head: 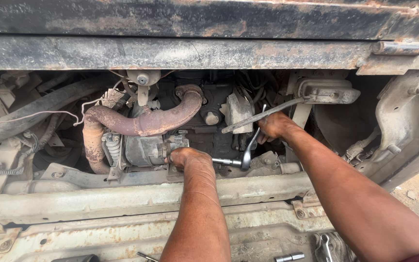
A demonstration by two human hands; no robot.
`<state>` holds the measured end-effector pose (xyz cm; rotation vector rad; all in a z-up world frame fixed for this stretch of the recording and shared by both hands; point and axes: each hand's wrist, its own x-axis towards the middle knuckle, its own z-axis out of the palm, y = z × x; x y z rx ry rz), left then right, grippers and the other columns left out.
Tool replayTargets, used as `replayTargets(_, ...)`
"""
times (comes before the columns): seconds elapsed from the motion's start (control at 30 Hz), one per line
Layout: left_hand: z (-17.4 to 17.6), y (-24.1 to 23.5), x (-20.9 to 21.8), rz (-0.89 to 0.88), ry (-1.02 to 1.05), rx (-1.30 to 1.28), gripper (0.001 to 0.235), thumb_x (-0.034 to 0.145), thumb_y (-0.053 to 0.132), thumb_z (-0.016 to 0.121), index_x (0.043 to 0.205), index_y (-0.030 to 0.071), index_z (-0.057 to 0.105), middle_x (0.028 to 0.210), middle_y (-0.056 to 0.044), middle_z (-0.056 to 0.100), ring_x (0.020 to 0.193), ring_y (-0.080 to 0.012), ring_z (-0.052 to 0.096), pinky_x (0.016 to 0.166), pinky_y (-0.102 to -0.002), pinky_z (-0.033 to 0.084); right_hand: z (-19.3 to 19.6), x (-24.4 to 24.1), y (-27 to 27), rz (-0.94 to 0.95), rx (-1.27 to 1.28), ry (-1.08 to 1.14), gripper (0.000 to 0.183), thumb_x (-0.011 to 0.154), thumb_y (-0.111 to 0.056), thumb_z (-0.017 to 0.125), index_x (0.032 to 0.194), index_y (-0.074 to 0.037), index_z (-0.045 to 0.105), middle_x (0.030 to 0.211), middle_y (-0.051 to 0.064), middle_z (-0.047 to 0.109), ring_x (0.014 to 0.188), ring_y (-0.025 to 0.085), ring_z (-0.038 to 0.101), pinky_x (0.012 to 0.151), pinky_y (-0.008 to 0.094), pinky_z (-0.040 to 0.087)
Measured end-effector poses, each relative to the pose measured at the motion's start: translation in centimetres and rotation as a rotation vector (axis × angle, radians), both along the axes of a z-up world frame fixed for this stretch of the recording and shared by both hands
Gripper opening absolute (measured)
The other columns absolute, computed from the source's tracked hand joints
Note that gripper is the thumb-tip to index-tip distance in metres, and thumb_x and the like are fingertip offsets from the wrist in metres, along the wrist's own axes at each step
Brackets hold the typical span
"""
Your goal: The person uses a ratchet and socket to loosen and remove bolts from a component under the front of a vehicle. After removing the bolts, the person detaches the component and sets it aside.
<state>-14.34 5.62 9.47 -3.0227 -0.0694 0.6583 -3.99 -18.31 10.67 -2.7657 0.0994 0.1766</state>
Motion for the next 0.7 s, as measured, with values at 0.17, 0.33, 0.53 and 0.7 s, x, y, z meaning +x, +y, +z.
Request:
replayTargets(0.17, -1.0, -0.2, 0.8, 0.096, -0.044, -0.067, 0.047, 0.097, 0.040, 0.064, 0.138, 0.017, 0.068, 0.149, -0.013, 0.059, 0.140, -0.0315, 0.054, 0.119, -0.051, 0.035, -1.0, -1.6, -1.0, 0.171, -0.181, -0.304, 0.032, 0.090, -0.019, 0.061, 0.090, 0.010, 0.075, 0.101, 0.028, 0.073, 0.097, 0.036, 0.072, 0.097, 0.045, 0.056)
replayTargets(0.33, -1.9, -0.3, 2.1, 0.109, -0.030, -0.024, 0.047, 0.103, 0.044, 0.053, 0.139, 0.017, 0.069, 0.149, -0.007, 0.061, 0.138, -0.0276, 0.056, 0.118, -0.053, 0.036, -1.7, -2.0, -1.4, 0.138, -0.082, -0.293, 0.029, 0.089, -0.020, 0.061, 0.093, 0.006, 0.074, 0.102, 0.029, 0.073, 0.097, 0.038, 0.072, 0.092, 0.047, 0.057)
replayTargets(0.53, -1.6, 0.1, 2.1, 0.120, -0.021, -0.029, 0.049, 0.101, 0.044, 0.055, 0.140, 0.017, 0.066, 0.150, -0.008, 0.057, 0.139, -0.0276, 0.054, 0.115, -0.051, 0.039, -0.3, -2.3, -1.4, 0.177, -0.062, -0.241, 0.041, 0.097, -0.037, 0.065, 0.095, 0.003, 0.076, 0.092, 0.026, 0.073, 0.088, 0.038, 0.070, 0.084, 0.048, 0.054)
replayTargets(0.7, -0.3, -0.3, 1.0, 0.108, -0.067, -0.060, 0.048, 0.096, 0.037, 0.059, 0.137, 0.014, 0.067, 0.144, -0.012, 0.062, 0.133, -0.0293, 0.058, 0.110, -0.048, 0.043, 0.1, -3.1, -1.2, 0.161, 0.104, -0.229, 0.039, 0.088, -0.036, 0.076, 0.093, 0.003, 0.077, 0.088, 0.019, 0.079, 0.083, 0.033, 0.075, 0.081, 0.042, 0.057)
